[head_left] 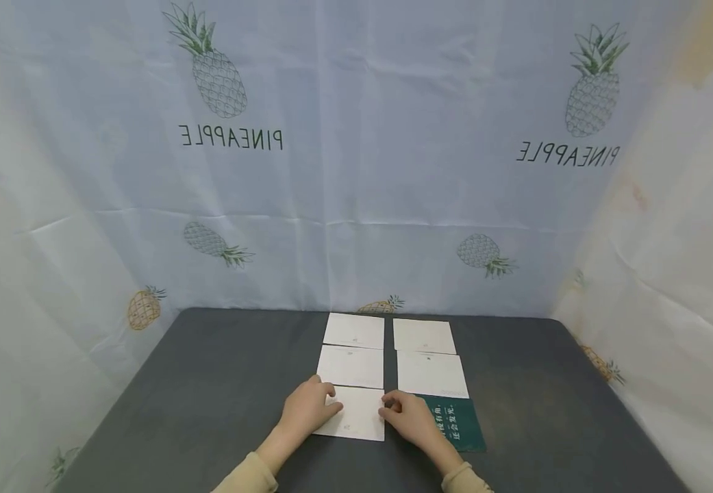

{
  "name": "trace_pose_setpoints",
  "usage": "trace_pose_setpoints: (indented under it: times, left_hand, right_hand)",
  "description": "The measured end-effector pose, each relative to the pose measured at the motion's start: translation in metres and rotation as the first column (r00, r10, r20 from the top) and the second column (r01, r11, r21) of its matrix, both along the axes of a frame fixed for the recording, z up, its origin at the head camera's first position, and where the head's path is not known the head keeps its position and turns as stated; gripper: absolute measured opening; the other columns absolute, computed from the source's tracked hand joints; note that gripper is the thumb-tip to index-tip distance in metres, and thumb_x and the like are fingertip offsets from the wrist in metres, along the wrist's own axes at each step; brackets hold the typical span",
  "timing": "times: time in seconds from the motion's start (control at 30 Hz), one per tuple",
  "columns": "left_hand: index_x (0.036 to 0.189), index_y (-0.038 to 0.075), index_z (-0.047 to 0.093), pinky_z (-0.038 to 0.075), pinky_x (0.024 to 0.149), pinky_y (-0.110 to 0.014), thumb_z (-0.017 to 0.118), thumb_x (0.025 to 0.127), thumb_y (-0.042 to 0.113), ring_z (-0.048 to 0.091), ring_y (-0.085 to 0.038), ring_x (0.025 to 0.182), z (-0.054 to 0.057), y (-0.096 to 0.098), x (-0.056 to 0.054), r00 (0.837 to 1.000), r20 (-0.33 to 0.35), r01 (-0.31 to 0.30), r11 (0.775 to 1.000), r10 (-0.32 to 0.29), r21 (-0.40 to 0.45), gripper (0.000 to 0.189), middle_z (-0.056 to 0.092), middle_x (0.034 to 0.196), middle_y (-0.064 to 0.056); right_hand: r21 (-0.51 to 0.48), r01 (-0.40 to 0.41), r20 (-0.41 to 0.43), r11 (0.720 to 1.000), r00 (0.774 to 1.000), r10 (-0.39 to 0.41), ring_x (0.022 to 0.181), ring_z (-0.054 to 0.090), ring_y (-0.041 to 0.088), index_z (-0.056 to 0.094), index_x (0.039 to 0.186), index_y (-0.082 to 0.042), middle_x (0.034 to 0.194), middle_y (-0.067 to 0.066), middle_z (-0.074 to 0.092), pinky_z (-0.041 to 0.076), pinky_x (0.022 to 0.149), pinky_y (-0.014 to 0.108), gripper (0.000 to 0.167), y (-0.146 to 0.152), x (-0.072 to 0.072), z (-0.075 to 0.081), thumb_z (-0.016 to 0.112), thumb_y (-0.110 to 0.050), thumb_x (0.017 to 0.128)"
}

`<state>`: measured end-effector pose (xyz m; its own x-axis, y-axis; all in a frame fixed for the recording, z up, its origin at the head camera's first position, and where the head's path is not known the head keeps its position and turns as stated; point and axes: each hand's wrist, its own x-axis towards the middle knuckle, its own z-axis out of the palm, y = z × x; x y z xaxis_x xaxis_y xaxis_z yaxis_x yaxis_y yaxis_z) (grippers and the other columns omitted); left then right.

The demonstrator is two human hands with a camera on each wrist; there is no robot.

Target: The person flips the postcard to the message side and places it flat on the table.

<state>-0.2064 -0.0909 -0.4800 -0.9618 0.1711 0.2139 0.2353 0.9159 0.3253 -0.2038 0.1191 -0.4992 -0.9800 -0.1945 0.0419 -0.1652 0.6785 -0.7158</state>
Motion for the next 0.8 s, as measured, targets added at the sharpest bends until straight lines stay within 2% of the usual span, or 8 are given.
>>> trace_pose_setpoints:
  times: [0.13, 0.27, 0.47, 0.57, 0.7, 0.8]
  left_hand:
    - [0.084, 0.009, 0.072, 0.034, 0.046, -0.023, 0.073, 0.073, 0.029, 0.042, -0.008, 0.051, 0.008, 0.018, -0.001, 0.998, 0.016, 0.054, 0.996, -0.055, 0.074, 0.023, 0.055, 0.067, 0.000]
    - [0.091, 0.008, 0.071, 0.032, 0.045, -0.021, 0.073, 0.075, 0.027, 0.042, -0.005, 0.051, 0.014, 0.038, 0.000, 0.995, 0.004, 0.097, 0.986, -0.098, 0.138, 0.025, 0.055, 0.063, 0.002]
    - [0.100, 0.005, 0.068, 0.031, 0.045, -0.018, 0.072, 0.077, 0.024, 0.040, -0.001, 0.050, 0.009, 0.069, 0.005, 0.988, 0.011, 0.146, 0.964, -0.152, 0.221, 0.031, 0.053, 0.058, 0.005]
    - [0.106, 0.001, 0.066, 0.035, 0.048, -0.019, 0.072, 0.077, 0.026, 0.044, -0.003, 0.054, 0.003, 0.079, 0.009, 0.983, 0.033, 0.167, 0.951, -0.181, 0.259, 0.039, 0.058, 0.065, 0.001]
    - [0.110, -0.002, 0.063, 0.048, 0.059, -0.027, 0.072, 0.076, 0.028, 0.061, -0.015, 0.074, -0.005, 0.091, 0.013, 0.973, 0.059, 0.196, 0.933, -0.223, 0.301, 0.046, 0.067, 0.087, -0.010]
    - [0.112, -0.006, 0.061, 0.054, 0.066, -0.036, 0.071, 0.077, 0.028, 0.065, -0.026, 0.087, -0.010, 0.096, 0.018, 0.959, 0.096, 0.213, 0.903, -0.266, 0.372, 0.050, 0.067, 0.099, -0.018]
  right_hand:
    - [-0.028, 0.045, -0.006, 0.999, 0.999, -0.046, 0.052, 0.041, 0.008, 0.068, 0.101, -0.005, 0.062, -0.003, 0.051, 0.033, 0.047, 0.023, 0.023, 0.014, -0.001, 0.009, 0.066, -0.022, 0.084]
    - [-0.043, 0.099, 0.018, 0.994, 0.995, -0.098, 0.055, 0.043, 0.010, 0.067, 0.104, -0.004, 0.066, -0.001, 0.056, 0.036, 0.050, 0.024, 0.026, 0.033, 0.000, 0.020, 0.066, -0.021, 0.084]
    - [0.039, 0.212, 0.018, 0.976, 0.977, -0.213, 0.062, 0.049, 0.012, 0.063, 0.111, -0.001, 0.076, 0.001, 0.061, 0.039, 0.056, 0.027, 0.034, 0.069, 0.005, 0.029, 0.068, -0.020, 0.083]
    - [0.101, 0.236, 0.021, 0.966, 0.971, -0.239, 0.069, 0.053, 0.015, 0.060, 0.114, 0.003, 0.081, 0.005, 0.061, 0.043, 0.060, 0.032, 0.041, 0.088, 0.008, 0.031, 0.069, -0.021, 0.082]
    - [0.171, 0.244, 0.062, 0.955, 0.964, -0.258, 0.080, 0.058, 0.023, 0.056, 0.118, 0.008, 0.091, 0.013, 0.062, 0.048, 0.067, 0.041, 0.051, 0.110, 0.012, 0.031, 0.069, -0.025, 0.082]
    - [0.202, 0.231, 0.120, 0.952, 0.958, -0.259, 0.087, 0.060, 0.031, 0.053, 0.119, 0.010, 0.098, 0.019, 0.063, 0.049, 0.070, 0.046, 0.056, 0.119, 0.015, 0.029, 0.069, -0.029, 0.082]
